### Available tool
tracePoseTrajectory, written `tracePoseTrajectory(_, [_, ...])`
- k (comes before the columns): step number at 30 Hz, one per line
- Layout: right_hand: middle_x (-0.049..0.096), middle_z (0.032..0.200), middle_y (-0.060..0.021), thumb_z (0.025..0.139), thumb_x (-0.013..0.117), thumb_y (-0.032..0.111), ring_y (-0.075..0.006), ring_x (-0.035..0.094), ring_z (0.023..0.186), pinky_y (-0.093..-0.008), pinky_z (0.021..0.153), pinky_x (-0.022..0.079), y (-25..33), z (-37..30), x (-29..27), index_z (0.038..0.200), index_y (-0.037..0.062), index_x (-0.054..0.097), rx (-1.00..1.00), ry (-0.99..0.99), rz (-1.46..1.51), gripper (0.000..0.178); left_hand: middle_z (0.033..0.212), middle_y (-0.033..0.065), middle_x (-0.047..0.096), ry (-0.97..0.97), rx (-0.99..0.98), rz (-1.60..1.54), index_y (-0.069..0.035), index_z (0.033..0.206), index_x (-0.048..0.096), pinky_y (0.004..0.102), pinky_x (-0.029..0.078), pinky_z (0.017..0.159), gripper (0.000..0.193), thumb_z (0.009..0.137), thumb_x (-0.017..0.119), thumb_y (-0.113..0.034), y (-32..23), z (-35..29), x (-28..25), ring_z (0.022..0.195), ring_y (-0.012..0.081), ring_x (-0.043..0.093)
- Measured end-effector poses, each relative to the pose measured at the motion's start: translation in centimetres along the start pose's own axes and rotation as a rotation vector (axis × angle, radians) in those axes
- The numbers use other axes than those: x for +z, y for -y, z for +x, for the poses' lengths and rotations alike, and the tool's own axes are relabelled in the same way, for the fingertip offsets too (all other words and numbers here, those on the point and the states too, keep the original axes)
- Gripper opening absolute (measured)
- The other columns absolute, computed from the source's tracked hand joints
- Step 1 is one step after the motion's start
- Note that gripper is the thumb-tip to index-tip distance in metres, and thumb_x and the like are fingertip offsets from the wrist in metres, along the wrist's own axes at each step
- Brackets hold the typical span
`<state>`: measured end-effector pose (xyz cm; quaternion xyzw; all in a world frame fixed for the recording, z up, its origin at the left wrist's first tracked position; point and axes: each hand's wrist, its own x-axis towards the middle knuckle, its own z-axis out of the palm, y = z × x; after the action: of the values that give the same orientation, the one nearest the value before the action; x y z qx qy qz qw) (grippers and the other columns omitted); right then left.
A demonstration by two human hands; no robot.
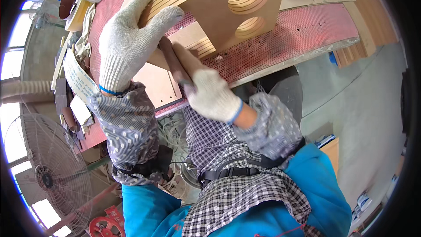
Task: Sanding the edges and surfaces of wooden furniture components using a sanding block.
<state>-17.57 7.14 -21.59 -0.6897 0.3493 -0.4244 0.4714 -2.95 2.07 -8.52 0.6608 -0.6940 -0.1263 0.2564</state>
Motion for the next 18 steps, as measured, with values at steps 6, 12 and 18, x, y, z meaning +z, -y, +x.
tracePoseTrajectory(6, [0.064, 0.131, -0.0331, 0.097, 0.052, 0.002, -0.0491, 0.067, 0.115, -0.0481, 0.101, 0.057, -2.5, 3.0, 0.4, 0.16, 0.002, 0.038, -0.186, -0.046, 0.005, 0.064, 0.094, 0.0035, 0.071, -0.036, 0.006, 0.019, 0.0, 0.122, 0.07, 0.0268, 0.052, 0.076, 0.043, 0.097, 0.076, -0.035, -0.4, 0.1, -0.1, 0.083, 0.0089, 0.064])
tracePoseTrajectory(12, [0.064, 0.135, -0.0234, 0.097, 0.053, 0.0, -0.0459, 0.067, 0.115, -0.0501, 0.099, 0.056, -1.5, -0.9, 0.3, 0.16, 0.0053, 0.04, -0.212, -0.1, -0.042, 0.064, 0.091, 0.0049, 0.073, -0.059, 0.044, 0.082, 0.0, 0.12, 0.071, 0.0277, 0.054, 0.077, 0.04, 0.095, 0.076, -0.031, -1.5, -1.9, 0.0, 0.083, 0.0094, 0.066])
tracePoseTrajectory(18, [0.058, 0.139, -0.0263, 0.094, 0.054, 0.003, -0.0488, 0.063, 0.12, -0.0523, 0.097, 0.056, -0.1, 3.0, -0.2, 0.158, 0.0078, 0.035, 0.116, 0.116, -0.083, 0.067, 0.093, 0.0051, 0.073, -0.039, -0.019, 0.078, -0.001, 0.122, 0.071, 0.0296, 0.055, 0.081, 0.041, 0.095, 0.077, -0.031, -1.4, -1.7, -0.2, 0.086, 0.0104, 0.067])
